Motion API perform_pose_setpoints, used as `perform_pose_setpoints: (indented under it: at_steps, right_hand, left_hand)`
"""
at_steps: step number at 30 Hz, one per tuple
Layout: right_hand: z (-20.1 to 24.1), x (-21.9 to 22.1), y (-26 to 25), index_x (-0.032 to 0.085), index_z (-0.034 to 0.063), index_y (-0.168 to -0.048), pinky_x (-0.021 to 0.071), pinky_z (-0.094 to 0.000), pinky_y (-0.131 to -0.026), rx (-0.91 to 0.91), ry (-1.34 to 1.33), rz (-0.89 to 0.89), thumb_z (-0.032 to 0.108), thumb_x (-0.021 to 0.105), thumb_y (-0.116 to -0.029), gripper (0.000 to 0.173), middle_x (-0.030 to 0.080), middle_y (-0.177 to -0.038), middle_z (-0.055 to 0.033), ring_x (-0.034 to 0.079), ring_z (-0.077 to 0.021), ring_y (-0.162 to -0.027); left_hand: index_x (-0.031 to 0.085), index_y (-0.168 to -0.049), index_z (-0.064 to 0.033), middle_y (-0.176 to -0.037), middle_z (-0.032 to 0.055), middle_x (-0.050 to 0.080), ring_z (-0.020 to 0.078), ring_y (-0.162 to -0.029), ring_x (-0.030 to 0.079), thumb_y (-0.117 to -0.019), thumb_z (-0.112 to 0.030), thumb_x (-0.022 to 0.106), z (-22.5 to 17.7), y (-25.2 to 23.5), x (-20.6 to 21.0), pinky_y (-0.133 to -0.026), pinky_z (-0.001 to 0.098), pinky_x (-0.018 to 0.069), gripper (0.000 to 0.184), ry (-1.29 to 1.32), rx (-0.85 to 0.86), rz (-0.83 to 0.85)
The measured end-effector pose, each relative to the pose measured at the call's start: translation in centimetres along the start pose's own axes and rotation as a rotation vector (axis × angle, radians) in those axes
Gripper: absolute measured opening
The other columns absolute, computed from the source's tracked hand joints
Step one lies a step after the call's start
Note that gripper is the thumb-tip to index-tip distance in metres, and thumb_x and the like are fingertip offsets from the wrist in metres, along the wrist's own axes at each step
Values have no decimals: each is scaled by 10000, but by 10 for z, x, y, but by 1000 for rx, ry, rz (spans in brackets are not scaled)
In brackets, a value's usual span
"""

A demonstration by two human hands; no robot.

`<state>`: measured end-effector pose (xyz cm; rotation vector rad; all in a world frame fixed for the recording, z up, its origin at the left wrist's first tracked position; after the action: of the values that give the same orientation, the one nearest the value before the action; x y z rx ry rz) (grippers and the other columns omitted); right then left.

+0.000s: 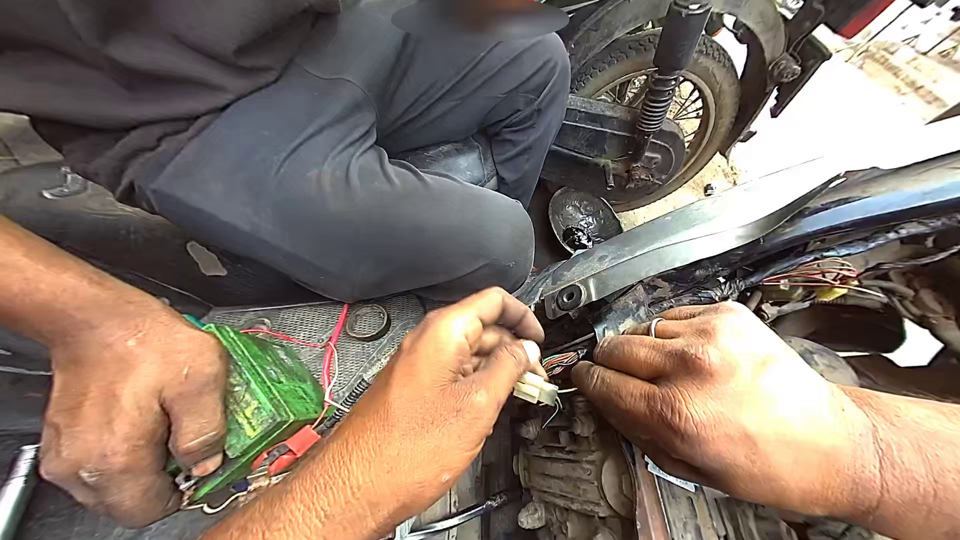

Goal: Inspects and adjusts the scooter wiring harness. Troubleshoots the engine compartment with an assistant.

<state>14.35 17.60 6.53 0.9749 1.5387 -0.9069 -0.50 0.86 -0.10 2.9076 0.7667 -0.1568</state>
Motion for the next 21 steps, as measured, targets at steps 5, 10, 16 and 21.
perform_pose_setpoints:
  at_steps: [5, 10, 16, 21]
  right_hand:
    - [4, -1, 4, 756, 150, -946, 436, -302, -491, 16, 20, -36, 155, 553, -989, 207, 654, -764, 24, 609, -143, -634]
    - [4, 5, 9, 759, 192, -984, 385, -294, -468, 132, -45, -22, 202, 571, -983, 188, 626, -744, 42, 557, -113, -586]
    - [7, 9, 13, 760, 184, -1046, 471, -300, -542, 189, -74, -47, 210, 577, -1004, 189, 670, -772, 16, 633, -126, -666]
    - [8, 5, 7, 754, 192, -1028, 461, -299, -536, 188, -43, 19, 221, 580, -1007, 177, 662, -770, 22, 628, -126, -663]
  left_hand:
    - [772, -962, -364, -743, -174, 645, 24, -535, 525, -916, -339, 733, 3, -21, -2, -459, 256, 454, 66, -392, 146, -30]
    - [766, -906, -341, -625, -135, 626, 17, -537, 582, -881, -458, 786, 12, -26, 5, -493, 253, 510, 122, -355, -120, 253]
    - [721, -917, -265, -682, -84, 671, 50, -603, 632, -867, -390, 816, 24, -23, 3, -552, 263, 524, 165, -169, -335, 358]
    - [665, -1003, -276, -614, -69, 599, 68, -535, 582, -806, -427, 872, 21, -28, 0, -512, 277, 508, 323, -230, -354, 338]
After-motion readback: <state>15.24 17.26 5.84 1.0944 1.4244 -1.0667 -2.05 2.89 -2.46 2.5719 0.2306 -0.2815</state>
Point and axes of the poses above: each hand's wrist, its own y-axis away from the middle knuckle, its own x-axis out of the palm, z = x × y, the point moved 1 cm from there along -y, towards the middle knuckle
